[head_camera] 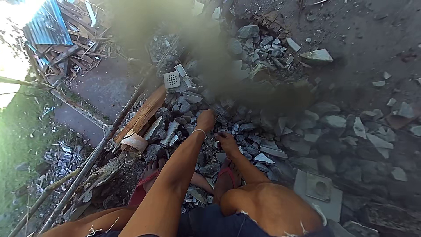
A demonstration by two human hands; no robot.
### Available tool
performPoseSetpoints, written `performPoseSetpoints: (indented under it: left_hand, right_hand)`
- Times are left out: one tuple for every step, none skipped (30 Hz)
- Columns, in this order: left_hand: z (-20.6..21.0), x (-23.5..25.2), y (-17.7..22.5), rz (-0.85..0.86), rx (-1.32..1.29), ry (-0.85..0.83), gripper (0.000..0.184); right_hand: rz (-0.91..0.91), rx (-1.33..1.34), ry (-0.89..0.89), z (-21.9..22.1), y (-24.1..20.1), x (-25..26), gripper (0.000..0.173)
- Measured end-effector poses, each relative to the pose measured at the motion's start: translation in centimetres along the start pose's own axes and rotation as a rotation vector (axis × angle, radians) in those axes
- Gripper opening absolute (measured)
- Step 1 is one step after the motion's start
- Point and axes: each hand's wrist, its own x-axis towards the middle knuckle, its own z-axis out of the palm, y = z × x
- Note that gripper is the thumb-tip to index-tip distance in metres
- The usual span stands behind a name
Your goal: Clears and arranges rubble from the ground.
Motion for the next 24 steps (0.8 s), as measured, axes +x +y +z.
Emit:
performPoseSetpoints:
  left_hand:
    - [-0.4, 0.3, 0.1, -0.002, 0.009, -0.019, 0.014]
    - [-0.7, 0.6, 0.3, -0.004, 0.018, -0.03, 0.016]
    - [-1.1, 0.8, 0.7, -0.012, 0.028, -0.044, 0.017]
    - [-1.5, 0.9, 1.1, -0.026, 0.044, -0.066, 0.017]
    - [-1.8, 1.0, 1.5, -0.038, 0.063, -0.089, 0.017]
    - [-1.8, 0.9, 1.8, -0.045, 0.071, -0.104, 0.016]
    - [-1.6, 0.3, 2.0, -0.049, 0.064, -0.098, 0.013]
    - [-1.5, -0.2, 2.3, -0.062, 0.054, -0.082, 0.012]
    - [-1.4, -0.4, 2.7, -0.08, 0.061, -0.065, 0.013]
    - [-1.3, -0.5, 3.1, -0.096, 0.081, -0.058, 0.014]
    - [-1.3, -0.5, 3.4, -0.109, 0.101, -0.061, 0.015]
    - [-1.5, -0.6, 3.6, -0.116, 0.113, -0.069, 0.016]
    - [-1.8, -0.7, 4.0, -0.119, 0.124, -0.081, 0.016]
    - [-2.4, -0.9, 4.7, -0.121, 0.14, -0.089, 0.016]
    - [-3.0, -1.3, 5.5, -0.126, 0.159, -0.097, 0.016]
    - [-3.5, -1.5, 6.3, -0.134, 0.162, -0.102, 0.016]
    - [-3.8, -1.5, 6.8, -0.151, 0.145, -0.106, 0.016]
    - [-3.8, -1.4, 7.1, -0.179, 0.109, -0.109, 0.017]
    - [-3.5, -1.3, 7.0, -0.206, 0.065, -0.101, 0.019]
    - [-3.2, -1.1, 6.9, -0.227, 0.034, -0.088, 0.02]
    - [-3.1, -0.8, 6.8, -0.241, 0.016, -0.088, 0.021]
    - [-3.4, -0.7, 6.8, -0.248, 0.005, -0.104, 0.021]
    - [-3.9, -0.6, 6.7, -0.251, -0.005, -0.129, 0.02]
    - [-4.2, -0.6, 6.4, -0.248, -0.015, -0.158, 0.019]
  right_hand:
    - [0.004, 0.002, 0.001, 0.1, 0.0, 0.0, 0.03]
    - [0.006, 0.008, 0.002, 0.1, 0.0, 0.0, 0.029]
    - [0.004, 0.021, 0.004, 0.0, -0.1, 0.0, 0.03]
    - [0.0, 0.035, 0.007, 0.0, -0.3, 0.1, 0.03]
    - [-0.007, 0.051, 0.01, -0.2, -0.6, 0.1, 0.03]
    - [-0.012, 0.067, 0.017, -0.3, -0.8, 0.0, 0.029]
    - [-0.015, 0.082, 0.026, -0.4, -0.9, -0.1, 0.028]
    - [-0.023, 0.096, 0.036, -0.5, -1.1, -0.1, 0.028]
    - [-0.037, 0.111, 0.043, -0.5, -1.4, -0.1, 0.027]
    - [-0.052, 0.124, 0.045, -0.5, -1.7, -0.1, 0.027]
    - [-0.066, 0.131, 0.043, -0.5, -1.8, -0.1, 0.027]
    - [-0.08, 0.131, 0.04, -0.5, -1.8, -0.2, 0.026]
    - [-0.097, 0.128, 0.037, -0.5, -1.9, -0.1, 0.026]
    - [-0.114, 0.128, 0.033, -0.5, -1.9, -0.1, 0.026]
    - [-0.126, 0.138, 0.025, -0.4, -2.0, -0.1, 0.026]
    - [-0.132, 0.157, 0.018, -0.2, -2.1, 0.0, 0.026]
    - [-0.133, 0.187, 0.015, 0.0, -2.2, 0.0, 0.025]
    - [-0.124, 0.234, 0.016, 0.2, -2.4, 0.1, 0.025]
    - [-0.113, 0.303, 0.015, 0.5, -2.6, 0.2, 0.024]
    - [-0.107, 0.382, 0.01, 0.7, -2.8, 0.4, 0.023]
    - [-0.094, 0.446, 0.01, 0.9, -3.1, 0.7, 0.023]
    - [-0.072, 0.482, 0.018, 1.2, -3.5, 0.9, 0.024]
    - [-0.048, 0.498, 0.034, 1.6, -3.8, 1.1, 0.025]
    - [-0.036, 0.492, 0.061, 1.9, -4.0, 1.3, 0.026]
